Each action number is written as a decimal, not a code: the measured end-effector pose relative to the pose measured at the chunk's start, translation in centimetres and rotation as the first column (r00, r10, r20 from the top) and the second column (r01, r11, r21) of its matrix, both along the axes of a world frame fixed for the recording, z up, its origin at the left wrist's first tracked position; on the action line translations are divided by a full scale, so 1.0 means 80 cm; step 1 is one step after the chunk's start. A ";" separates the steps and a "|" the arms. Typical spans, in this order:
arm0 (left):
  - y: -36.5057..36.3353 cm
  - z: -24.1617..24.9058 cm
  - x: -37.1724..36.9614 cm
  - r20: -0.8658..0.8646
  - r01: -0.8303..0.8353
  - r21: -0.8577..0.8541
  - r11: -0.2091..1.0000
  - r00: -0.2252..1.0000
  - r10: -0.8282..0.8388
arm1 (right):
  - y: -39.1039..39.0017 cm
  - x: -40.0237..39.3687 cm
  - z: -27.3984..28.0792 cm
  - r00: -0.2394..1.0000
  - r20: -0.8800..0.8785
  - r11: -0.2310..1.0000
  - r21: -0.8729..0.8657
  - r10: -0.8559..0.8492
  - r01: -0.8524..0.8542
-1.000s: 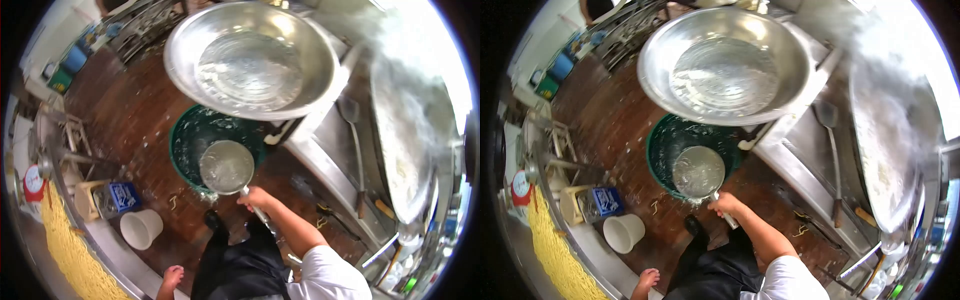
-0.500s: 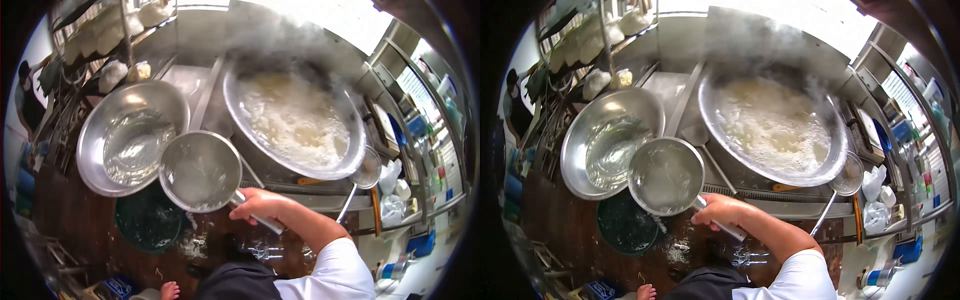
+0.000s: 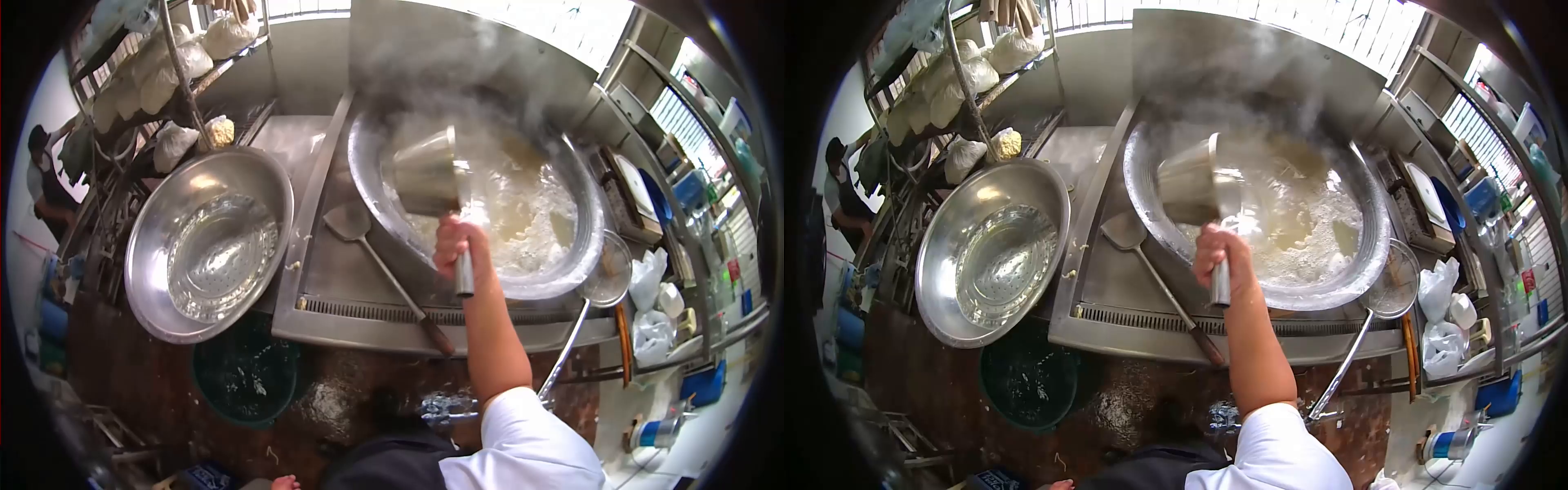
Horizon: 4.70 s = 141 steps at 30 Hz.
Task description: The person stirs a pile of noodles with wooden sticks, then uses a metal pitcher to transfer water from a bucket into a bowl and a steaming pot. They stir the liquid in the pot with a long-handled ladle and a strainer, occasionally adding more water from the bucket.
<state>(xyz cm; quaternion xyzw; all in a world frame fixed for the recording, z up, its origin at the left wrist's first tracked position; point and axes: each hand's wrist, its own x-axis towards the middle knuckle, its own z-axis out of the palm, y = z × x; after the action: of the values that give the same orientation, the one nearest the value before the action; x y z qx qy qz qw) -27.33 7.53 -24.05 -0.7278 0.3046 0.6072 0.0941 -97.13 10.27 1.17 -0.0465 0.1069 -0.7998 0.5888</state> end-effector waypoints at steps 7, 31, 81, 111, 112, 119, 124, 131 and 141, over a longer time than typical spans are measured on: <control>0.028 0.004 0.022 -0.019 -0.050 -0.035 0.998 0.999 0.049 | -0.050 -0.001 0.029 0.997 0.077 0.820 -0.570 -0.013 0.055; 0.226 -0.048 0.207 -0.037 -0.530 0.021 0.848 0.847 0.530 | -0.262 0.513 -0.371 -0.456 -0.544 0.691 0.672 0.704 0.265; 0.014 -0.029 0.005 -0.236 -0.067 -0.087 0.994 0.971 0.045 | -0.002 0.165 0.072 0.333 -0.580 0.566 0.811 0.743 0.148; 0.053 -0.040 0.060 -0.042 -0.149 -0.015 0.989 0.988 0.149 | -0.058 0.179 0.050 0.847 -0.401 0.936 0.112 0.349 -0.333; 0.057 -0.041 0.070 -0.066 -0.186 -0.007 0.983 0.981 0.185 | -0.059 0.211 0.034 0.794 -0.400 0.889 0.214 0.457 -0.404; 0.114 -0.035 0.131 0.025 -0.401 -0.034 0.915 0.915 0.402 | -0.141 0.431 -0.111 0.014 -0.304 0.273 0.834 0.953 -0.479; 0.210 -0.049 0.195 -0.006 -0.544 0.021 0.839 0.839 0.544 | -0.234 0.519 -0.298 -0.536 -0.380 0.522 0.842 0.754 0.136; 0.370 -0.086 0.241 0.160 -0.750 0.239 0.617 0.657 0.737 | -0.294 0.502 -0.469 -0.731 -0.224 0.700 0.557 0.645 0.447; 0.329 -0.086 0.199 0.013 -0.076 -0.448 0.891 0.996 0.092 | -0.302 0.523 -0.595 -0.902 -0.218 0.744 0.651 0.372 0.150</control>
<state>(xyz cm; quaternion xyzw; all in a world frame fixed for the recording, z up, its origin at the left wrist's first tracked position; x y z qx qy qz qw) -11.42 33.81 -30.93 -0.7526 0.4024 0.5122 -0.0968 -55.32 -13.91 -46.45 -0.6939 0.6571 0.1159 0.2706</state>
